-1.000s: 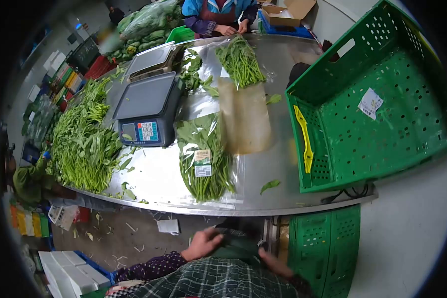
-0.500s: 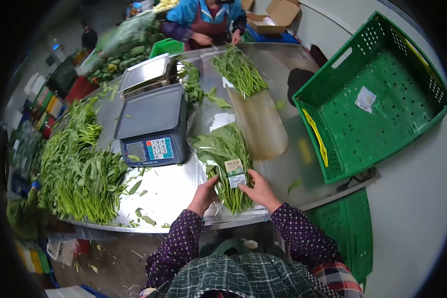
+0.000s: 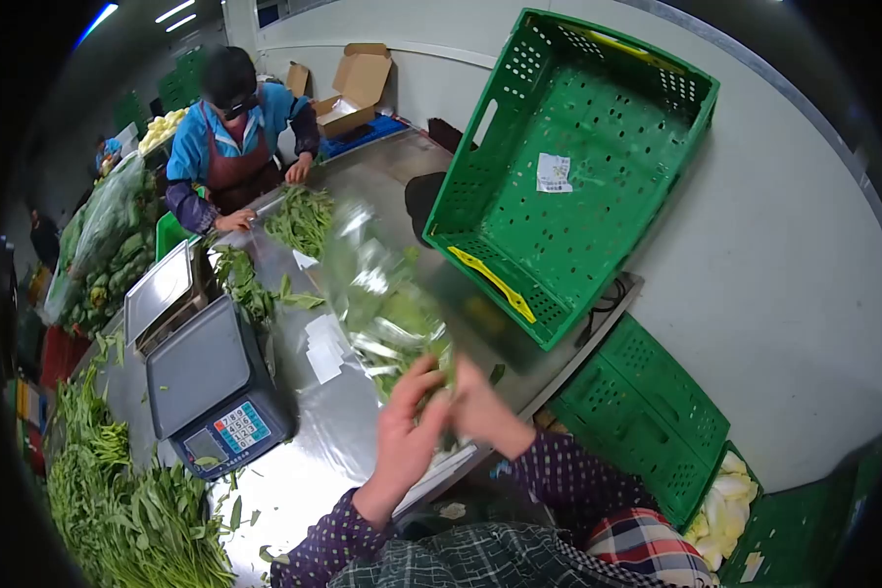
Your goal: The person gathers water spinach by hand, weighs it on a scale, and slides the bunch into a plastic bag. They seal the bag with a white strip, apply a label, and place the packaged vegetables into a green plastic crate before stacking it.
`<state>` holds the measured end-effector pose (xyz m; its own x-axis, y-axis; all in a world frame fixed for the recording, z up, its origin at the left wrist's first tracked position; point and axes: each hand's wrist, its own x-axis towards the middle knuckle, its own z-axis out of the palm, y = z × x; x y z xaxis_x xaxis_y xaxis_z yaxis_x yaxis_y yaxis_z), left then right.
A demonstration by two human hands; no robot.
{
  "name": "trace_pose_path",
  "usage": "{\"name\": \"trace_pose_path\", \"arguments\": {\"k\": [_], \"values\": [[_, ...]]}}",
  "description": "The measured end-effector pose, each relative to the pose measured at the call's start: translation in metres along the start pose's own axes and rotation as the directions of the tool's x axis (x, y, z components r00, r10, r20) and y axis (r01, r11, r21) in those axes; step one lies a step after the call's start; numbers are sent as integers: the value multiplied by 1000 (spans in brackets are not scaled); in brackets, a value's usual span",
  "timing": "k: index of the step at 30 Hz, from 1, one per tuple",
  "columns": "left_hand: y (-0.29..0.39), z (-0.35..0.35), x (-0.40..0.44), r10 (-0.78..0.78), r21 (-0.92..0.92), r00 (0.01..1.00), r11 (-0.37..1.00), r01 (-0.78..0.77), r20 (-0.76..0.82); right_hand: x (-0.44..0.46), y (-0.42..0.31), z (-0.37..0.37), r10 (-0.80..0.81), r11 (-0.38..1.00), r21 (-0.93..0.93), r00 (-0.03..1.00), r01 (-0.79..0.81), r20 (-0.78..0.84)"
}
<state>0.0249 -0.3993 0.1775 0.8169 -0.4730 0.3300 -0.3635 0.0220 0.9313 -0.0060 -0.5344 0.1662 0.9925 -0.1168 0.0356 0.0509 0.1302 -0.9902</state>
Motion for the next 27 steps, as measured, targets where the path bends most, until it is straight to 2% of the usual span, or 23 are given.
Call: {"name": "trace_pose_path", "arguments": {"k": [1, 2, 3, 4, 5, 6, 7, 8, 9, 10, 11, 13, 14, 16, 17, 19, 20, 21, 23, 24, 26, 27], "values": [[15, 2, 14, 170, 166, 974, 967, -194, 146, 11, 11, -22, 51, 905, 425, 997, -20, -62], [17, 5, 16, 179, 172, 971, 963, -206, 159, 20, -4, -32, 64, 960, 280, 977, -4, -203], [17, 7, 19, 119, 91, 986, 987, -130, 115, 30, -23, -43, 53, 992, 122, 940, -12, -337], [17, 9, 22, 51, 4, 996, 999, -51, 71, 38, -36, -56, -60, 998, -33, 918, 52, -391], [8, 6, 19, 56, 7, 996, 998, -57, 67, 45, -47, -71, -175, 977, -188, 889, 102, -424], [-12, -3, 8, 52, 65, 997, 996, -55, 49, 54, -53, -91, -370, 860, -488, 841, 149, -395], [-31, -12, -5, 46, 125, 998, 991, -50, 33, 62, -54, -110, -540, 657, -735, 783, 164, -308], [-48, -20, -18, -92, 228, 996, 970, 85, 22, 70, -56, -123, -574, 523, -851, 753, 37, -320], [-61, -26, -35, -230, 322, 973, 921, 220, -7, 75, -54, -135, -607, 368, -925, 728, -100, -320], [-67, -31, -50, -303, 313, 953, 903, 295, -24, 82, -35, -155, -599, 245, -954, 747, -172, -288], [-72, -35, -64, -373, 302, 927, 880, 368, -44, 92, -11, -174, -598, 243, -957, 752, -161, -278], [-91, -41, -93, -357, 348, 931, 866, 360, -75, 99, 47, -199, -495, -115, -914, 820, -390, -287], [-98, -45, -110, -361, 348, 928, 862, 368, -88, 95, 69, -208, -490, -115, -919, 826, -377, -278], [-108, -53, -133, -512, 351, 844, 770, 533, -159, 100, 96, -216, -291, -130, -884, 869, -450, -400], [-110, -55, -138, -516, 341, 834, 762, 551, -196, 100, 68, -197, -215, -141, -856, 859, -498, -465], [-107, -59, -155, -628, 324, 717, 640, 697, -303, 109, 49, -180, -414, -29, -961, 878, -275, -239], [-105, -57, -158, -629, 315, 701, 626, 713, -337, 118, 42, -164, -413, 56, -980, 889, -192, -198], [-104, -53, -158, -636, 291, 674, 609, 738, -377, 132, 48, -152, -397, 57, -988, 904, -146, -157], [-104, -46, -151, -621, 225, 715, 683, 695, -320, 160, 64, -123, -218, 487, -873, 972, 35, -82], [-104, -41, -148, -590, 248, 755, 716, 653, -285, 172, 77, -109, -292, 432, -897, 955, 89, -45], [-99, -40, -145, -525, 241, 806, 774, 586, -273, 209, 137, -116, -231, 394, -918, 972, 47, -49], [-96, -38, -146, -492, 219, 828, 806, 550, -269, 215, 140, -113, -185, 403, -911, 983, 88, 13]]}}
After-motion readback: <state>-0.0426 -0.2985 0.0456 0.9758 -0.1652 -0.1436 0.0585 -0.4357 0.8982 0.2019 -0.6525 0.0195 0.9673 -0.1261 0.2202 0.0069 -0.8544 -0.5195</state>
